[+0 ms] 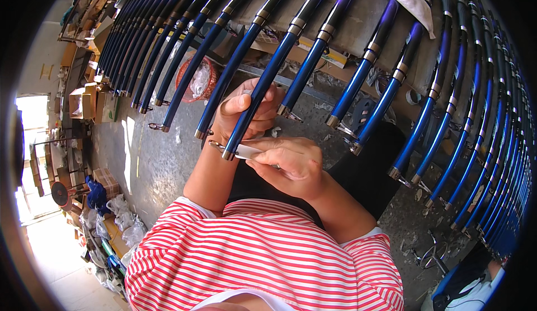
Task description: The person wipes the metal eyelets and segments of fishing rod blanks using a small white cloth, moving between a row of rods arranged on a table.
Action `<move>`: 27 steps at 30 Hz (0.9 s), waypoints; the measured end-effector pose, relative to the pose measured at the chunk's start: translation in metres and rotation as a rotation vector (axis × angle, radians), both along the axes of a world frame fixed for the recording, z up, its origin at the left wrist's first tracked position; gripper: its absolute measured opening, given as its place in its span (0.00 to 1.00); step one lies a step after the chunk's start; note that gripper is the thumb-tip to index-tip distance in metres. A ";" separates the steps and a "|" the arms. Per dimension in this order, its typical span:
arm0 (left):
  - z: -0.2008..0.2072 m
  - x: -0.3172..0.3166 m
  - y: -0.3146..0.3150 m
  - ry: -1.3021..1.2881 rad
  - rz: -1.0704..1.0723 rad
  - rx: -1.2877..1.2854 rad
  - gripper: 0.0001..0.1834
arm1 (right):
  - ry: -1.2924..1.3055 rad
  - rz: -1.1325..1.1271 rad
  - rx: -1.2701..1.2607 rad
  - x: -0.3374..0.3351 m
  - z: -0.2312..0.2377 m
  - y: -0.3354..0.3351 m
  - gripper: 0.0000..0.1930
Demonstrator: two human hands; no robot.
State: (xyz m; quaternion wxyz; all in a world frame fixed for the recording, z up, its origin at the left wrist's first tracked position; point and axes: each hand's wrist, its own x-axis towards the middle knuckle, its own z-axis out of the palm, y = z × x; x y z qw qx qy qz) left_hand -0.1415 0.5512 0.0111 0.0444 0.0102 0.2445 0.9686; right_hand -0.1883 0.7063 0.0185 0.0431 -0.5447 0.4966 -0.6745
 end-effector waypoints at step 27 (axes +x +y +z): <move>0.003 -0.012 0.008 0.045 -0.049 0.135 0.26 | -0.049 -0.092 0.057 -0.003 0.008 0.013 0.07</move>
